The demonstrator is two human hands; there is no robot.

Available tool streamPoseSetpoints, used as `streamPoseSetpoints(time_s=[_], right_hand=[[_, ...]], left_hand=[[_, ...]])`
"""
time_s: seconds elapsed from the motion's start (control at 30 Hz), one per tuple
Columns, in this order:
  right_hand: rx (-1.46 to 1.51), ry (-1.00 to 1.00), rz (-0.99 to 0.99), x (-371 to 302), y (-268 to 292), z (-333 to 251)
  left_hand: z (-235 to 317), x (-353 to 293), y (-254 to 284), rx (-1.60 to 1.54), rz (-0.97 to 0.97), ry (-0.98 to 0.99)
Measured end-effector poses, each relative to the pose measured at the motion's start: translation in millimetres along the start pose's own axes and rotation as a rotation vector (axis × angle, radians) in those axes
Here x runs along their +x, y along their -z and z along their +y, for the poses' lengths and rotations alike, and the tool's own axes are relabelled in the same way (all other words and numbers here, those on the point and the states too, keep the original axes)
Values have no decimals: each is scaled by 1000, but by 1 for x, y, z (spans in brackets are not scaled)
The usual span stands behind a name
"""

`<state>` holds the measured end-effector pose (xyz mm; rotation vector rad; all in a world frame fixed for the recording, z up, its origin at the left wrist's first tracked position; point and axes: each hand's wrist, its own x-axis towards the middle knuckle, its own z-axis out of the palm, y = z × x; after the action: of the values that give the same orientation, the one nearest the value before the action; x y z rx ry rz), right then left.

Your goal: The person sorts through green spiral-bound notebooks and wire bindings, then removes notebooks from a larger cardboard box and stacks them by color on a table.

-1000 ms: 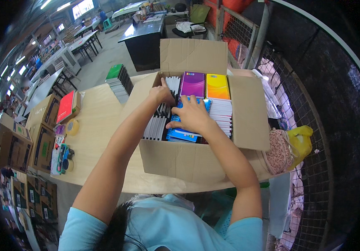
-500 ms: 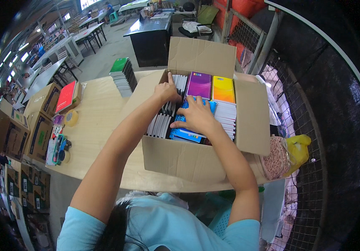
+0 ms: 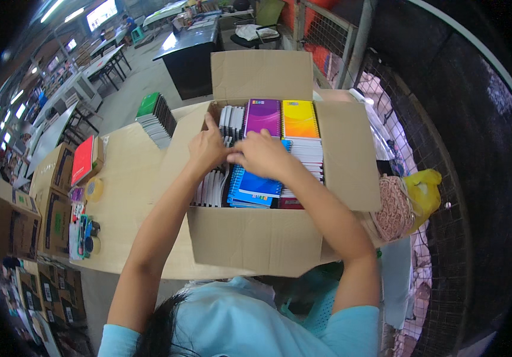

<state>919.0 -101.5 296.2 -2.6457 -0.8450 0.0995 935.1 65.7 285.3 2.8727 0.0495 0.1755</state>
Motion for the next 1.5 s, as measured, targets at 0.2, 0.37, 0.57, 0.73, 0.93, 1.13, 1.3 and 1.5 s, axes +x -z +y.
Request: streamPoseSetpoints(time_s=[0.2,0.37,0.57,0.73,0.93,1.13,1.3,1.5], right_hand=[[-281,163,-74,74,38,8],[-360,344,-135,113,14,11],[-123,427,-49,126,-17,45],[-60,528,-113,127,-13,48],[-41,480,-124,119,-4,47],[6,562,-187,119,0,56],[-35,495,-204,116,4,55],[-195,411,-202,116,-16,45]], left_hand=[[-6,2,-10,58,14,-58],[-5,-2,-7,-39,-3,1],[-11,-15,-11,-318,-133,24],[-55,-1,-27,-571,-101,-79],[-33,8,-12,-308,-182,-136],[-33,-5,-8,-247,-206,-42],[-45,-4,-27,-126,-153,-177],[-37,19,-18,-314,-409,18]])
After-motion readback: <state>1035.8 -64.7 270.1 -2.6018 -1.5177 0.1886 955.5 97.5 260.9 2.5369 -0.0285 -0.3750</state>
